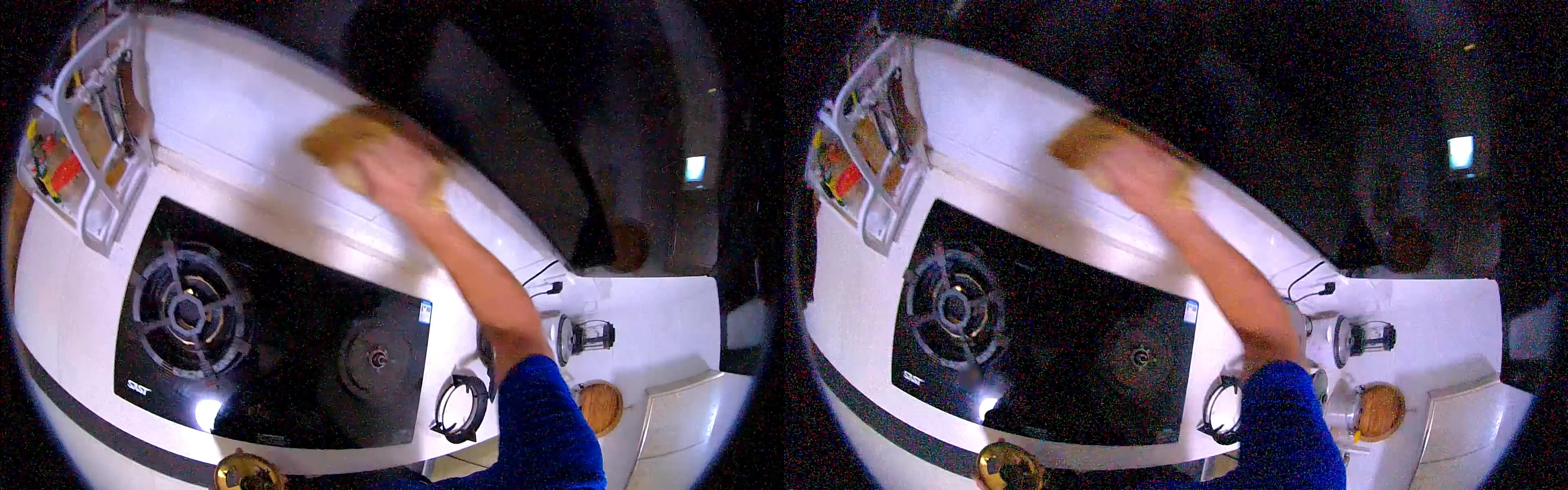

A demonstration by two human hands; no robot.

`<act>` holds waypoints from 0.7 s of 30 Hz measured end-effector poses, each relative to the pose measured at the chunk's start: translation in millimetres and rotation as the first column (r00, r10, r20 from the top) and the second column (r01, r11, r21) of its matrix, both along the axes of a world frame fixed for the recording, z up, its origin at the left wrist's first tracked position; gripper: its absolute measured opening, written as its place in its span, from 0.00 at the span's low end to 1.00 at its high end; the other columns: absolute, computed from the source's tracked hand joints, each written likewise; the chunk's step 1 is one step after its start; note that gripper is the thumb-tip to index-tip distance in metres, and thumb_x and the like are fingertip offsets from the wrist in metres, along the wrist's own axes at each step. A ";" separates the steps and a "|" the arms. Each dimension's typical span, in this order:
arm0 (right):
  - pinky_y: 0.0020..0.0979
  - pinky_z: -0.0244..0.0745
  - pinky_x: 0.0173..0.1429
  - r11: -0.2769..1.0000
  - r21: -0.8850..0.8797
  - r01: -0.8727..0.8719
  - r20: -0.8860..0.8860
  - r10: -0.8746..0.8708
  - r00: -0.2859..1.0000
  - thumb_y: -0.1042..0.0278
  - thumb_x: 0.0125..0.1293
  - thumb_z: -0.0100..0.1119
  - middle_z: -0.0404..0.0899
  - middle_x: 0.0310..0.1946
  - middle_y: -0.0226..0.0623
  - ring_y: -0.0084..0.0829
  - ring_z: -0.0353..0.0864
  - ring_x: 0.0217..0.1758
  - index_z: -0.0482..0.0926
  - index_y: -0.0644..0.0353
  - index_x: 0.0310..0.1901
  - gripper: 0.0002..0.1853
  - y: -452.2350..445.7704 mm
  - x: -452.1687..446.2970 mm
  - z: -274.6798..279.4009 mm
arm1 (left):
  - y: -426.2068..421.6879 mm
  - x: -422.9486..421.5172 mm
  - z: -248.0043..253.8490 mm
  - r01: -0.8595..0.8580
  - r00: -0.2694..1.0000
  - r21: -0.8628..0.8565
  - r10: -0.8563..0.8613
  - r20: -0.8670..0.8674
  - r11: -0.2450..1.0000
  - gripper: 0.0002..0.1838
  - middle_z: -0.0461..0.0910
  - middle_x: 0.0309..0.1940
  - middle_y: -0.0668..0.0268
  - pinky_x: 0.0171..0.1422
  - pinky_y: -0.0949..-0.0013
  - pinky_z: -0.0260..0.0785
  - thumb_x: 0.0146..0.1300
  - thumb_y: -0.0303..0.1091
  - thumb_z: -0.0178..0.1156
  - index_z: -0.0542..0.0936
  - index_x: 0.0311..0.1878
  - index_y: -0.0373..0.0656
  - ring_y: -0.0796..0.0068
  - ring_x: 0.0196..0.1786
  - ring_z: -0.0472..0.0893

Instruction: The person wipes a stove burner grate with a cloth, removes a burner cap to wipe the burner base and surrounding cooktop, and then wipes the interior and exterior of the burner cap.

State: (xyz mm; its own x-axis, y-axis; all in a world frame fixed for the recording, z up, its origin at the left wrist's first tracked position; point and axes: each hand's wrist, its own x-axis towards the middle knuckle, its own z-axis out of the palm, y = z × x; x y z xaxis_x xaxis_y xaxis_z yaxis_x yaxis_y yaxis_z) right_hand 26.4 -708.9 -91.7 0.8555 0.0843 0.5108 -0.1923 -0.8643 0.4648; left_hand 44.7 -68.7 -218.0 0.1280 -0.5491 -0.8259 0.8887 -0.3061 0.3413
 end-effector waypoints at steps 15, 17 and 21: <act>0.55 0.63 0.67 0.973 -0.179 0.143 -0.163 -0.172 0.971 0.57 0.46 0.71 0.80 0.46 0.28 0.40 0.75 0.58 0.85 0.41 0.36 0.13 3.0 -57.8 -7.6 | 22.3 7.1 -30.6 0.089 0.976 -0.172 -0.120 -0.182 0.981 0.74 0.66 0.70 0.46 0.67 0.39 0.70 0.32 0.86 0.65 0.54 0.80 0.51 0.37 0.68 0.70; 0.54 0.62 0.71 0.994 -0.103 -0.043 -0.068 0.036 0.997 0.62 0.51 0.64 0.79 0.46 0.29 0.36 0.75 0.57 0.83 0.46 0.41 0.14 1.1 23.9 -27.3 | -1.5 5.4 2.5 0.126 0.991 -0.044 -0.128 -0.039 0.991 0.74 0.67 0.68 0.46 0.63 0.42 0.75 0.32 0.88 0.63 0.53 0.80 0.52 0.39 0.65 0.73; 0.52 0.63 0.73 0.989 -0.122 -0.080 -0.017 0.079 0.997 0.64 0.55 0.60 0.79 0.47 0.30 0.34 0.75 0.59 0.82 0.47 0.45 0.14 4.5 25.5 -22.0 | 15.3 -14.2 -44.0 0.429 0.898 -0.270 -0.374 0.230 0.862 0.74 0.66 0.69 0.44 0.62 0.41 0.75 0.30 0.92 0.58 0.53 0.80 0.57 0.39 0.64 0.73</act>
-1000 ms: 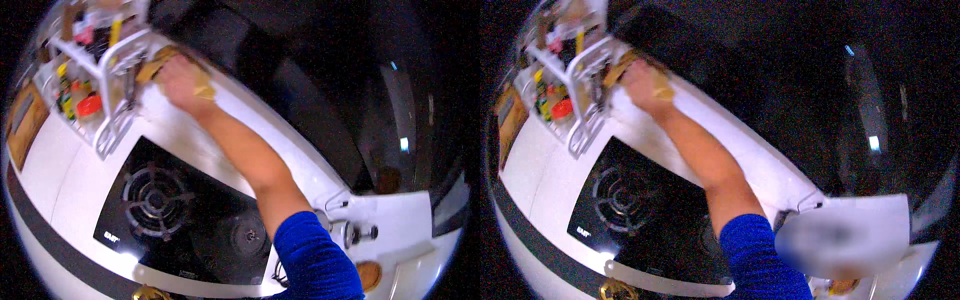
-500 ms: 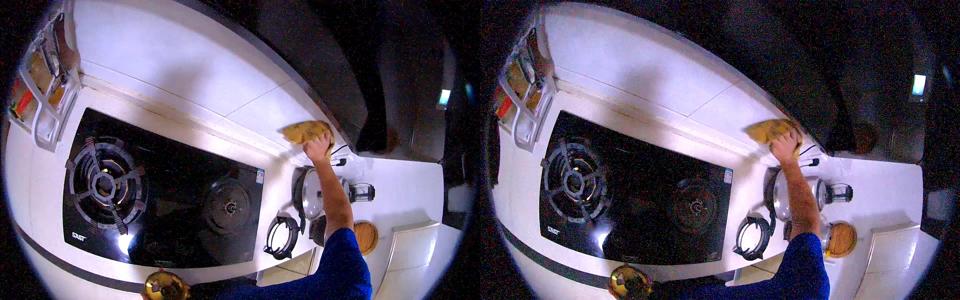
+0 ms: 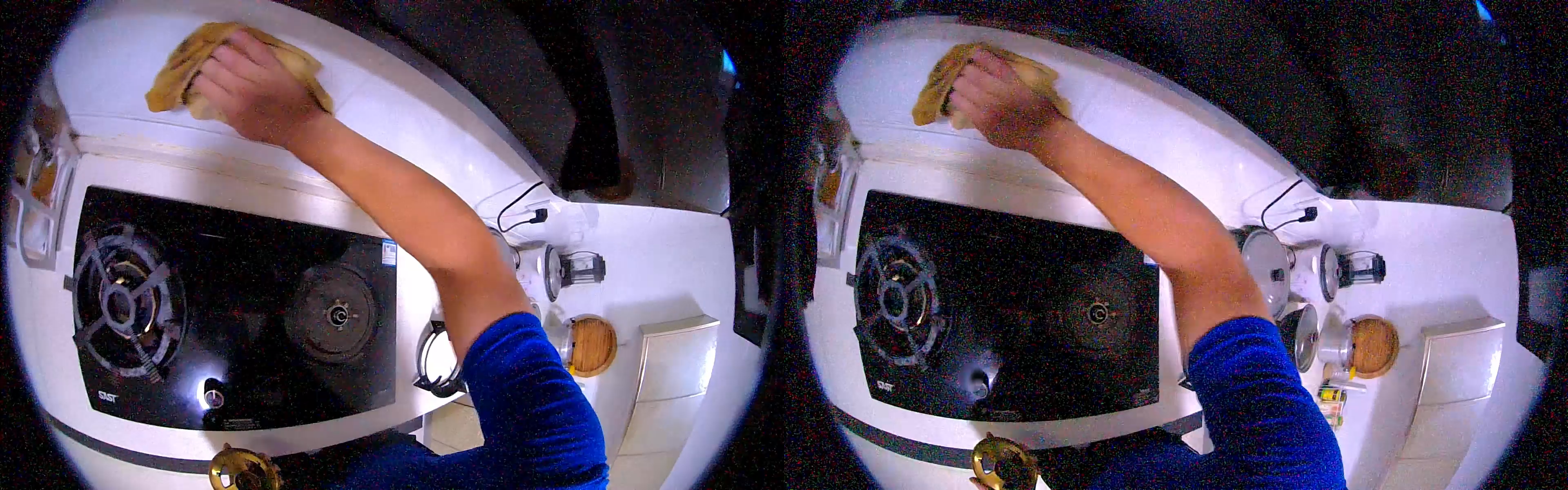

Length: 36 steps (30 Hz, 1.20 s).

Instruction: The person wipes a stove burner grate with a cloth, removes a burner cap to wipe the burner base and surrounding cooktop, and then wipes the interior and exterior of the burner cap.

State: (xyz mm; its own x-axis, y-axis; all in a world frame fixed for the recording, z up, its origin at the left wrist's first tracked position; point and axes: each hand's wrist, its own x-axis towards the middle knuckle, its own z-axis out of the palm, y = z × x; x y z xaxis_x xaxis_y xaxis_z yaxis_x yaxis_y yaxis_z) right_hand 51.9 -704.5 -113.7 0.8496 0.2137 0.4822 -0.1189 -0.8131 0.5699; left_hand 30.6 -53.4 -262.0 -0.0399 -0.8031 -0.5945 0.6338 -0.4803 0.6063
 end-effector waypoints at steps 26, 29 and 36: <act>0.50 0.55 0.82 0.914 0.299 -0.276 0.234 0.210 0.949 0.69 0.54 0.60 0.79 0.59 0.40 0.42 0.67 0.74 0.81 0.62 0.54 0.23 10.1 57.3 -196.1 | 2.0 -38.0 51.7 -0.536 0.823 0.195 0.560 -0.093 0.821 0.61 0.62 0.74 0.59 0.72 0.34 0.63 0.52 0.89 0.38 0.54 0.80 0.53 0.47 0.72 0.67; 0.48 0.55 0.82 0.836 0.482 -0.263 0.223 0.174 0.959 0.69 0.55 0.61 0.75 0.65 0.39 0.37 0.66 0.75 0.79 0.61 0.59 0.26 -0.5 23.3 -205.8 | -7.5 -53.4 52.9 -0.525 0.824 0.239 0.558 -0.098 0.817 0.62 0.62 0.74 0.58 0.71 0.33 0.64 0.52 0.89 0.39 0.54 0.80 0.52 0.46 0.71 0.67; 0.46 0.61 0.76 0.909 0.081 0.409 -0.533 -0.307 0.789 0.64 0.59 0.57 0.82 0.42 0.28 0.34 0.77 0.57 0.83 0.50 0.43 0.11 -36.6 -370.8 -141.6 | -56.9 -74.8 57.1 -0.390 0.861 0.162 0.422 -0.285 0.906 0.63 0.62 0.74 0.55 0.69 0.31 0.66 0.50 0.89 0.41 0.54 0.79 0.50 0.44 0.70 0.69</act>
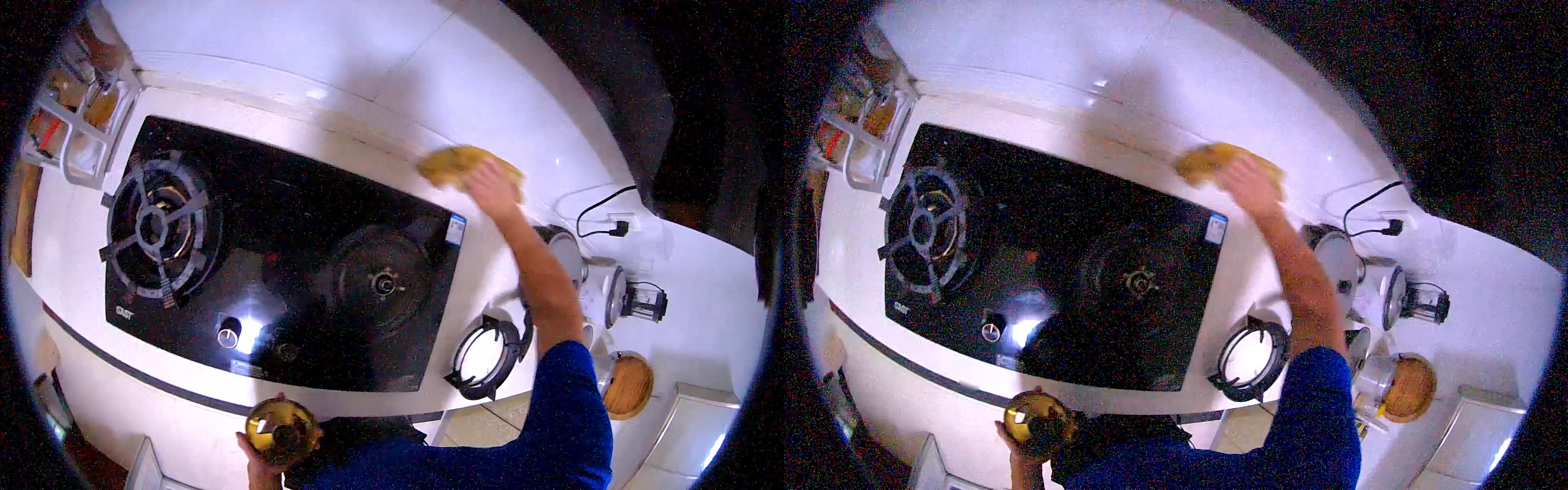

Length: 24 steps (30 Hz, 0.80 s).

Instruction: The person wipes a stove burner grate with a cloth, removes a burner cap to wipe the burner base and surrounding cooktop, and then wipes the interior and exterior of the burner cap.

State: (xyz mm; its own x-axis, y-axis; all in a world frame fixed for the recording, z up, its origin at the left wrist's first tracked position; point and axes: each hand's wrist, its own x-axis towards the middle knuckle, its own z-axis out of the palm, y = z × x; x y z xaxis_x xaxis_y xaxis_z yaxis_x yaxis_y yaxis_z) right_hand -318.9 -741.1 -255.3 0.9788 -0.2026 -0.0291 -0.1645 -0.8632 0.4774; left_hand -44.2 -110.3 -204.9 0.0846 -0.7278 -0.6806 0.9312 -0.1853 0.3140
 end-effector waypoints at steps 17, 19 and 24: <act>0.43 0.59 0.79 0.900 0.120 -0.420 0.576 0.282 0.768 0.68 0.64 0.55 0.80 0.58 0.37 0.38 0.74 0.67 0.81 0.55 0.54 0.17 66.1 390.2 -55.5 | 66.7 4.6 8.8 -0.210 0.969 0.121 0.190 0.159 0.970 0.61 0.68 0.70 0.57 0.65 0.32 0.68 0.50 0.91 0.38 0.58 0.79 0.55 0.45 0.66 0.73; 0.43 0.57 0.79 0.760 0.322 -0.564 0.581 0.312 0.752 0.70 0.62 0.58 0.78 0.61 0.36 0.38 0.72 0.68 0.79 0.56 0.58 0.21 64.4 356.3 -45.4 | 62.9 1.2 2.9 -0.265 0.964 0.235 0.251 0.087 0.935 0.62 0.67 0.71 0.59 0.66 0.32 0.67 0.49 0.90 0.40 0.58 0.79 0.55 0.45 0.67 0.71; 0.44 0.51 0.81 0.797 0.586 -0.148 0.181 0.050 0.982 0.77 0.58 0.59 0.70 0.70 0.35 0.38 0.64 0.75 0.69 0.54 0.70 0.34 64.3 173.8 11.9 | -12.2 18.5 14.5 0.100 0.989 -0.072 -0.091 0.119 0.992 0.59 0.61 0.75 0.59 0.73 0.38 0.63 0.55 0.88 0.35 0.55 0.79 0.51 0.50 0.73 0.65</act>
State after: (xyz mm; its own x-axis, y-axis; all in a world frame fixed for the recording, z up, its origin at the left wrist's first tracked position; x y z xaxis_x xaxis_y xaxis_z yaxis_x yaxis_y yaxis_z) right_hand -145.1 -676.8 -243.5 0.9948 -0.0955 0.0358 -0.0887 -0.9834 -0.1582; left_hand -25.7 -122.5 -190.4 0.0868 -0.7863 -0.6117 0.8671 -0.2427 0.4351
